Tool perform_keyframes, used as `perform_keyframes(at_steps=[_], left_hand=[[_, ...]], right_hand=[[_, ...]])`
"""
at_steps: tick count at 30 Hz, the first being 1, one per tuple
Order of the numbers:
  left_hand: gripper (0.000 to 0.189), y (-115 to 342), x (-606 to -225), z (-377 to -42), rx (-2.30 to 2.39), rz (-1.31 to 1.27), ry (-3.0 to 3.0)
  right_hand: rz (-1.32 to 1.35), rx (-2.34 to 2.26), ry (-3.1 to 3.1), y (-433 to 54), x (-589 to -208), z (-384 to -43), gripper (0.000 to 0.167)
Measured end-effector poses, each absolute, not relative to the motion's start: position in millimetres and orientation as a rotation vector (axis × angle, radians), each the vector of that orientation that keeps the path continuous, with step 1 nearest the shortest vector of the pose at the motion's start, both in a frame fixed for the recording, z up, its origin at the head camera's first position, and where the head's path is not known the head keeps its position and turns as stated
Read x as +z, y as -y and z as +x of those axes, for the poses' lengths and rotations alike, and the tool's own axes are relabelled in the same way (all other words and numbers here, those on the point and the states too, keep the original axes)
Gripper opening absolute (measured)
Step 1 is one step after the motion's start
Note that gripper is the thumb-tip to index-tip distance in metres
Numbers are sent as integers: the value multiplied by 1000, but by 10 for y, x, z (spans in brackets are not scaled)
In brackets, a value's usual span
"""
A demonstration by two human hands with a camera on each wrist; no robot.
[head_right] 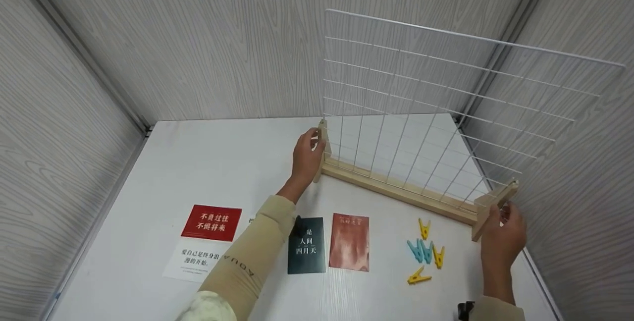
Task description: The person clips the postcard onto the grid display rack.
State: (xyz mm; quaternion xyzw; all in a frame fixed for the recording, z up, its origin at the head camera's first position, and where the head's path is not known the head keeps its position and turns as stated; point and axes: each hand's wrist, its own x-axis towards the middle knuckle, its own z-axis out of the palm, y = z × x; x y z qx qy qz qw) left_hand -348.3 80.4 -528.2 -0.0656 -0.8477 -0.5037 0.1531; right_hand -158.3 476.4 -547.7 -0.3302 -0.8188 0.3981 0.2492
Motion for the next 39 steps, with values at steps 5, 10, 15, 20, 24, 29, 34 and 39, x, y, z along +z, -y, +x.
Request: perform_keyframes(at_steps=[5, 10, 15, 20, 24, 29, 34, 39], left_hand=[[38, -888, -5280, -3504, -1485, -199, 2423], [32, -871, -5263, -3553, -1506, -184, 2396], [30, -845, -5211, -3597, -1471, -219, 2384], [31, -827, -5167, -3622, -1499, -218, 2368], [29, -813, -5155, -3639, -1529, -194, 2365], [26, -814, -5157, -3673, -1551, -163, 2366], [22, -813, -5170, -3702, -1583, -129, 2344], [20, -798, -5168, -3719, -1595, -139, 2330]], right_hand=[[-951, 1143, 2191, -4825, -5468, -1533, 47], [-962, 1154, 2182, -4819, -5480, -1553, 47], [-945, 1138, 2148, -4808, -5483, -1580, 46], [-935, 1143, 2108, -4827, -5483, -1621, 45], [-977, 1194, 2079, -4829, -5471, -1663, 44], [-1006, 1238, 2030, -4829, -5454, -1694, 43], [-1005, 1285, 1981, -4840, -5453, -1705, 39], [-1000, 1278, 1968, -4854, -5465, -1714, 39]])
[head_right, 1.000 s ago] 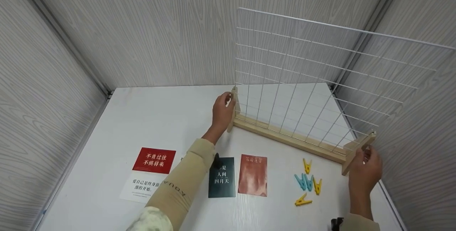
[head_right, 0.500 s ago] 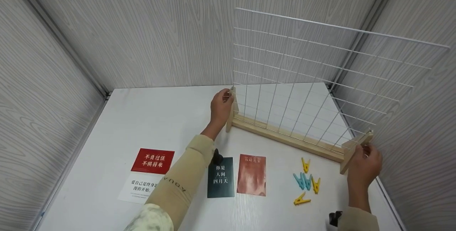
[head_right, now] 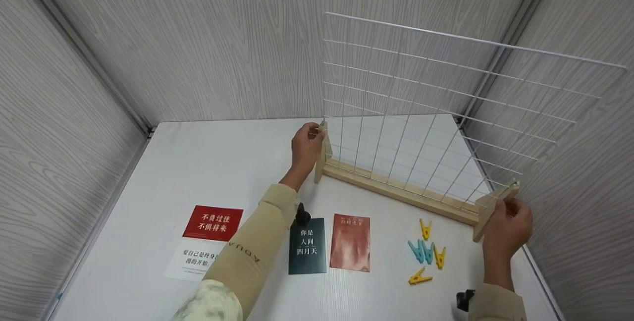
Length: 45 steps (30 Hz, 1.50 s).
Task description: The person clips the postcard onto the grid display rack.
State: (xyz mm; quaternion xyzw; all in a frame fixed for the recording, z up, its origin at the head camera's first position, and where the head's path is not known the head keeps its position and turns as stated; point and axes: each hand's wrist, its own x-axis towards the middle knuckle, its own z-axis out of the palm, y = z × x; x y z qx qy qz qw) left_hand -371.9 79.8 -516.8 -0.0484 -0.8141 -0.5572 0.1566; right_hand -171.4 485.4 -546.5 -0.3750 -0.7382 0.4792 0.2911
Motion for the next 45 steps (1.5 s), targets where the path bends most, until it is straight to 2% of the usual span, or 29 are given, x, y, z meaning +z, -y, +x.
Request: perform_keyframes(at_steps=[23, 45], left_hand=[[19, -612, -5164, -3698, -1494, -195, 2393], [20, -105, -5242, -3597, -1476, -169, 2353]], right_hand=[[-1002, 1229, 2027, -4829, -5479, -1845, 45], [-818, 1202, 2081, -4534, -5492, -2130, 44]])
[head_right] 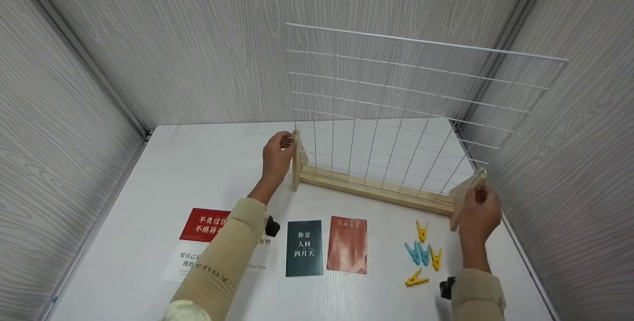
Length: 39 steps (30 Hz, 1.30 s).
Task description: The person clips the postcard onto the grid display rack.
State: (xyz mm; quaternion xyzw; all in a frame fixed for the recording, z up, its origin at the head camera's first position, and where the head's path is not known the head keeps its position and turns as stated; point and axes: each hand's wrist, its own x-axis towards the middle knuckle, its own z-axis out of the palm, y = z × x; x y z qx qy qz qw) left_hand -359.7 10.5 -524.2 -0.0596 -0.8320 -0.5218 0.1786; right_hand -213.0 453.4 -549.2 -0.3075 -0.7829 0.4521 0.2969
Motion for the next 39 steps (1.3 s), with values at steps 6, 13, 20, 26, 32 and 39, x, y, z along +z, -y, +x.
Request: perform_keyframes(at_steps=[6, 13, 20, 26, 32, 39], left_hand=[[19, 30, -5251, -3571, -1483, -166, 2343], [19, 202, -5242, -3517, -1468, -150, 2331], [21, 402, -5242, -3463, -1475, -104, 2336], [22, 576, -5232, -3402, -1447, -94, 2315], [21, 725, -5249, -3352, -1439, -58, 2305], [22, 899, -5253, -3311, -1464, -15, 2279]], right_hand=[[-815, 1210, 2095, -4439, -5506, -2195, 44], [-796, 1261, 2149, -4299, -5462, -2251, 46], [-716, 1259, 2173, -4172, -5488, -2339, 42], [-612, 1223, 2191, -4051, -5504, -2409, 42], [-590, 1236, 2227, -3934, -5485, -2468, 43], [-550, 1276, 2274, -3811, -5466, -2563, 45]])
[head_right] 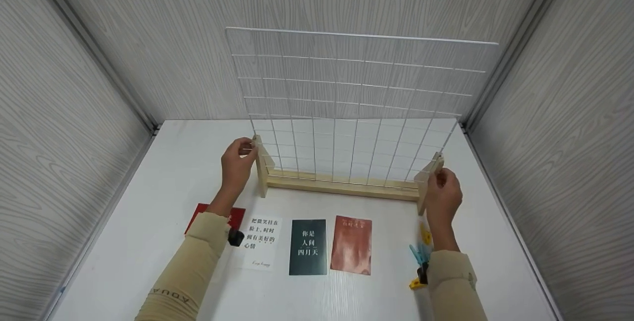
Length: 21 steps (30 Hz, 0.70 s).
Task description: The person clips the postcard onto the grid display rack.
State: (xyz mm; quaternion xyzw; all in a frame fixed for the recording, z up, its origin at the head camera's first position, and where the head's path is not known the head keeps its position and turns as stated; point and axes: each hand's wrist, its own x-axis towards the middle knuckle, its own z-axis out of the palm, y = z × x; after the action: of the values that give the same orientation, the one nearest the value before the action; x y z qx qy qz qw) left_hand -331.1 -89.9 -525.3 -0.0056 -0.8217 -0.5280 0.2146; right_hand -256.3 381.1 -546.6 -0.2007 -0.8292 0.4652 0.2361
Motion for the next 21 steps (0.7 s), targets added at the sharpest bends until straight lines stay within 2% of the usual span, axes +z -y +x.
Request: perform_keyframes(at_steps=[21], left_hand=[[24, 1383, -5290, -3188, -1489, 41, 2213]], right_hand=[[-350, 1233, 2342, -3428, -5450, -2889, 36]])
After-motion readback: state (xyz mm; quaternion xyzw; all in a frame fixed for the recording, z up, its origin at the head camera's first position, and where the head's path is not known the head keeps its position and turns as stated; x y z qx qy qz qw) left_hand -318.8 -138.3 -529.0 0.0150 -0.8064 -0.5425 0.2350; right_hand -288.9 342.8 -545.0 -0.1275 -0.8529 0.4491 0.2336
